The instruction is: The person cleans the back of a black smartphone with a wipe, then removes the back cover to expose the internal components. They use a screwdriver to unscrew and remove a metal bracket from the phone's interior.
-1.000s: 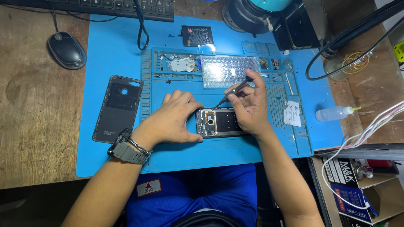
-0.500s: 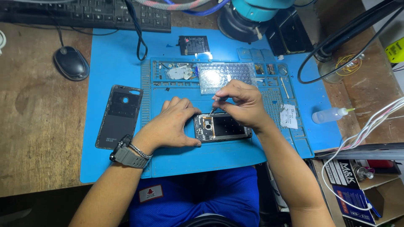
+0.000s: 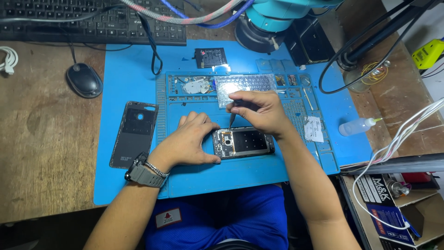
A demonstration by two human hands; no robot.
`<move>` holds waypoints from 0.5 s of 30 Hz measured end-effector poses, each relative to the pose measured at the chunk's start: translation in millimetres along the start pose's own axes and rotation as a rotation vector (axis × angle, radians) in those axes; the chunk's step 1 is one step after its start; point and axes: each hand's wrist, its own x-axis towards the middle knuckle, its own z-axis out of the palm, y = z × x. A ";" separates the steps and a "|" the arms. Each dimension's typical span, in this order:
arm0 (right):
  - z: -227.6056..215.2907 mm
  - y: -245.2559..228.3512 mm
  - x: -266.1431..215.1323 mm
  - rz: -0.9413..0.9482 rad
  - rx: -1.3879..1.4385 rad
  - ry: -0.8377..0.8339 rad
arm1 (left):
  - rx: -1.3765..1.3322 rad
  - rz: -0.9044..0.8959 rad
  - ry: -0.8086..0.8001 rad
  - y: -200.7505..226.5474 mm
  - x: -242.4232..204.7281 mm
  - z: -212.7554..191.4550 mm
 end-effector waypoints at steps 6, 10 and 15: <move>-1.9 22.6 0.0 -0.053 0.155 -0.004 | 0.003 0.004 -0.015 -4.9 2.1 -1.1; 1.5 3.6 -3.6 -0.049 0.067 0.042 | 0.011 -0.006 -0.009 -9.5 1.2 -2.4; -1.6 8.4 -11.1 -0.062 0.100 0.068 | 0.029 -0.020 0.009 -12.7 -0.1 -0.7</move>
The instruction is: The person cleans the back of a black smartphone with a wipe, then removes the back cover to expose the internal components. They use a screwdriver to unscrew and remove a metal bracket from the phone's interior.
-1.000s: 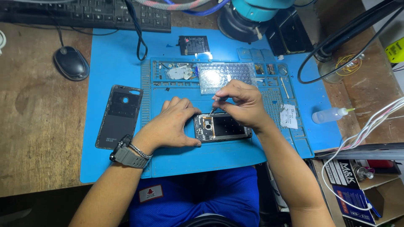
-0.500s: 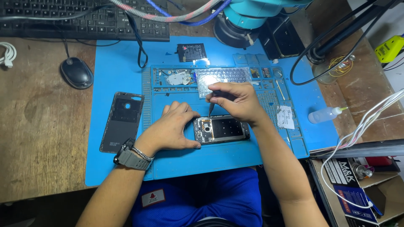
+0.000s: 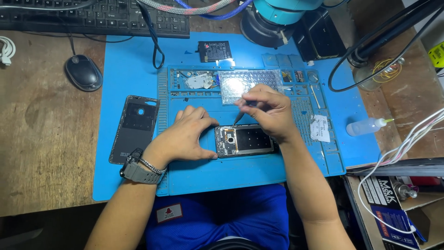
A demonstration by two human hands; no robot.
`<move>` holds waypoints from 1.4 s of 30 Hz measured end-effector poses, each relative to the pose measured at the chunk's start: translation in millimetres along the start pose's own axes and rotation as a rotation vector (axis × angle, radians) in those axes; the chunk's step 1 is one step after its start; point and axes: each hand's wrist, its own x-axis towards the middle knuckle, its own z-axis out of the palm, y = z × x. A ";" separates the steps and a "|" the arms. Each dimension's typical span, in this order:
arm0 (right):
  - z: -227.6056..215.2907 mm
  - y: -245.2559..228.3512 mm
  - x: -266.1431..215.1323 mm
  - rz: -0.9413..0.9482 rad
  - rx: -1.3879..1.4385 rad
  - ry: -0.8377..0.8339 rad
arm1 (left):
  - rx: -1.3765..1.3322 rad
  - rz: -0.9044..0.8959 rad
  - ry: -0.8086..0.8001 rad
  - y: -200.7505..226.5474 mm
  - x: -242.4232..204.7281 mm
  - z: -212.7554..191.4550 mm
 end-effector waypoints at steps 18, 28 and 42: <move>-2.1 3.6 -12.9 0.045 -0.040 0.084 | -0.007 0.029 0.035 -4.7 0.8 5.7; -5.0 8.5 -15.1 -0.053 -0.017 0.088 | -0.012 0.074 0.086 -2.8 3.1 13.6; -3.3 -2.1 -11.2 -0.031 -0.023 0.084 | -0.094 0.063 0.226 -5.7 8.7 19.8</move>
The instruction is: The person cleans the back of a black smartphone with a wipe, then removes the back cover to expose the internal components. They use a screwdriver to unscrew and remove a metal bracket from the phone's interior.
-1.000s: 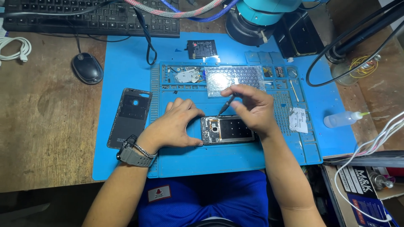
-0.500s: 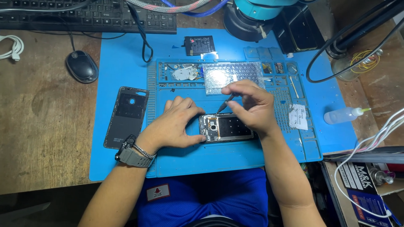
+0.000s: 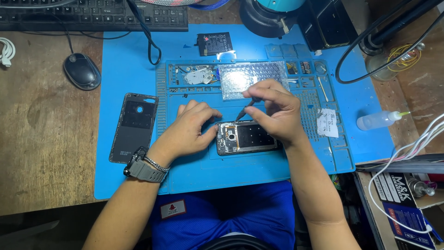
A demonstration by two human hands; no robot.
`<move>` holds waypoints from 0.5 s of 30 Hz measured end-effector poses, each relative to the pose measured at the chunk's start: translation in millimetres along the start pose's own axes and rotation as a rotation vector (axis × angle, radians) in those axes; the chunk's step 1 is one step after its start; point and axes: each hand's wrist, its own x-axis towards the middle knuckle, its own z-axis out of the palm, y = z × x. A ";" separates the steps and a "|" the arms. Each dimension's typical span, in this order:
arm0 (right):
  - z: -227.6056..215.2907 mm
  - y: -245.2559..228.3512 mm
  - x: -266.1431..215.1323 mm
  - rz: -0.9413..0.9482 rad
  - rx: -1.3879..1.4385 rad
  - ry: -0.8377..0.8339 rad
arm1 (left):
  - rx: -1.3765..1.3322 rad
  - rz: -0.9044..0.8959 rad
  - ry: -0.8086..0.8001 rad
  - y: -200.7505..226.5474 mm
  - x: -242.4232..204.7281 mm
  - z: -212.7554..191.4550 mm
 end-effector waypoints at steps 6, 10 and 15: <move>-4.1 2.0 -1.5 0.038 -0.036 -0.017 | 0.015 -0.009 0.024 2.8 1.1 -1.7; -2.0 6.4 -4.5 0.131 0.024 -0.031 | -0.015 0.002 0.028 5.3 2.2 -1.6; -3.5 7.9 -3.8 0.180 0.119 0.026 | -0.023 0.019 0.037 5.3 2.6 0.3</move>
